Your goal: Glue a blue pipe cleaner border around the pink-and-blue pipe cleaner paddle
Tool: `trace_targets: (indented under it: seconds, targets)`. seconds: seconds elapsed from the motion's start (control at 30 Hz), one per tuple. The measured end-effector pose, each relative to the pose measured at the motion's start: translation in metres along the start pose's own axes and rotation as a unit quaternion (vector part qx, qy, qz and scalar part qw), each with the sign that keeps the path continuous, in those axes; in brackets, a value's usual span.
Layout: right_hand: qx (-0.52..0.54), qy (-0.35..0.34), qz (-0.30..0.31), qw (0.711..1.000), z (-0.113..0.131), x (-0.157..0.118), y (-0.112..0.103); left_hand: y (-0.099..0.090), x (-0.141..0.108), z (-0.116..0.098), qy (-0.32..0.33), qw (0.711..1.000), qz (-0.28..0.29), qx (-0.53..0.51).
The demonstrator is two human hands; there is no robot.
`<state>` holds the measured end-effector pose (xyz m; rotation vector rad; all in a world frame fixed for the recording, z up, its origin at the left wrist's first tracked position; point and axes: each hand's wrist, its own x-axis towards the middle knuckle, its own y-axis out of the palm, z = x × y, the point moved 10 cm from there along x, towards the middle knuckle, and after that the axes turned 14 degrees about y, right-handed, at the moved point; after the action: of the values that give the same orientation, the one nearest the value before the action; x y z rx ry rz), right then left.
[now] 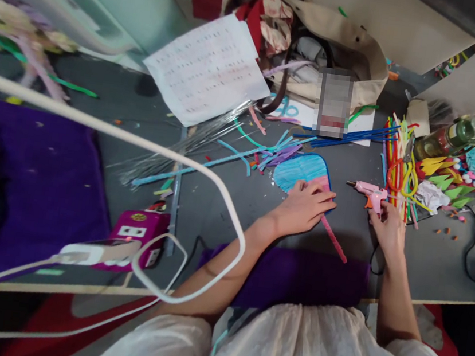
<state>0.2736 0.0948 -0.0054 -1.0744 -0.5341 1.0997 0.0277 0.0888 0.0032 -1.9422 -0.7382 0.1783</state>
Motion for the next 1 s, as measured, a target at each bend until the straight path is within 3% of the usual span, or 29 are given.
trace_targets:
  seconds: [0.23,0.33,0.43,0.67,0.83,1.0]
  targets:
    - [0.199,0.073,0.052,0.976,-0.011,0.016,-0.004,-0.006,0.001,-0.004,0.011,1.0,-0.018,0.007]
    - [0.318,0.054,0.067,0.944,0.003,0.012,-0.012,-0.007,0.0,-0.004,0.014,0.999,-0.029,0.015]
    - [0.352,0.015,0.098,0.931,0.026,0.004,-0.016,-0.007,0.0,-0.003,0.016,0.999,-0.042,0.013]
    - [0.191,-0.082,0.098,0.973,0.073,-0.011,-0.006,-0.006,0.0,-0.003,0.014,0.999,-0.032,0.026]
    - [0.078,-0.14,0.083,0.984,0.094,-0.022,0.018,-0.007,0.0,-0.005,0.01,0.999,-0.025,0.03]
    - [-0.019,-0.187,0.051,0.981,0.105,-0.029,0.025,-0.01,0.0,-0.006,0.016,0.999,-0.037,0.029]
